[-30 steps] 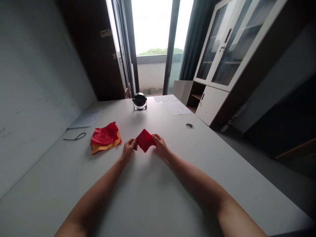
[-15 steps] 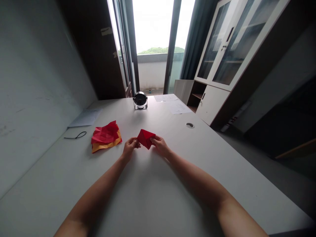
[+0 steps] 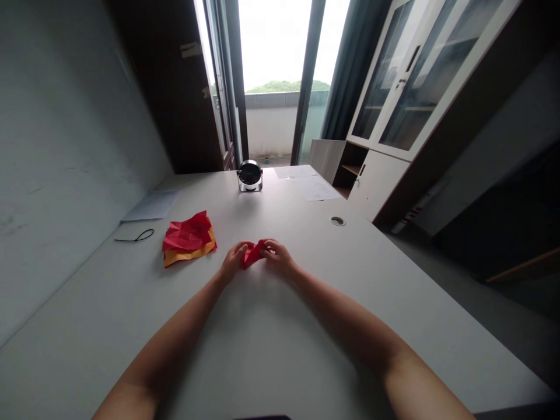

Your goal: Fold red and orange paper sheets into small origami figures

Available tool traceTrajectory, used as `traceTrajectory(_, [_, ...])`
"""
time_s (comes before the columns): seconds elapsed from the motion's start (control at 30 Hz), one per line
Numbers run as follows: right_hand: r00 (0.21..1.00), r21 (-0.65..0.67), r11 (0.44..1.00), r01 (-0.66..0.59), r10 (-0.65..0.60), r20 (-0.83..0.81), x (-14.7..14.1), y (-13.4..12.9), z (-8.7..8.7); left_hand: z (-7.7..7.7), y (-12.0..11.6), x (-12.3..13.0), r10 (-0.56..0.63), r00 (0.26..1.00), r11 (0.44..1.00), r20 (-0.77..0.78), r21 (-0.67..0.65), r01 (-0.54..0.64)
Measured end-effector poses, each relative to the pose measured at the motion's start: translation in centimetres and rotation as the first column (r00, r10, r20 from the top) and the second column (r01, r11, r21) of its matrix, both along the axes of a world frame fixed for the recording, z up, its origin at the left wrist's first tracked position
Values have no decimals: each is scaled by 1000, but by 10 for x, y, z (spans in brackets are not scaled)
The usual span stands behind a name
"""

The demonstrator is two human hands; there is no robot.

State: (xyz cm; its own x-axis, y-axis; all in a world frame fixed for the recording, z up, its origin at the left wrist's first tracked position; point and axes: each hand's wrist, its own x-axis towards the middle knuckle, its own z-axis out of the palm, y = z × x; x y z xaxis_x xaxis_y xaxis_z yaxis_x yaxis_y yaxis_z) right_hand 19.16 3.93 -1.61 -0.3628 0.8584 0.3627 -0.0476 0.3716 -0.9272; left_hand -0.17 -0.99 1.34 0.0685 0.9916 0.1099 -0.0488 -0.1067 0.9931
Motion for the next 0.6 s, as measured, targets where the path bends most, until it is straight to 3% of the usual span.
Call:
traceTrajectory(0.2, [963,20,996,82,-84,254,-2,-3,-5,-4,-1,1,-100,990,995,96,-19,102])
traceTrajectory(0.33, [950,65,989,134,-147,276,-2,-7,-2,-7,-1,2,-123,987,991,104,-32,127])
traceTrajectory(0.43, [953,104,979,177,-197,230,0,-9,4,-9,2,1,-48,998,999,30,10,47])
traceTrajectory(0.6, [944,116,955,271,-288,159,3,-9,13,-10,7,-7,222,963,970,-153,139,-201])
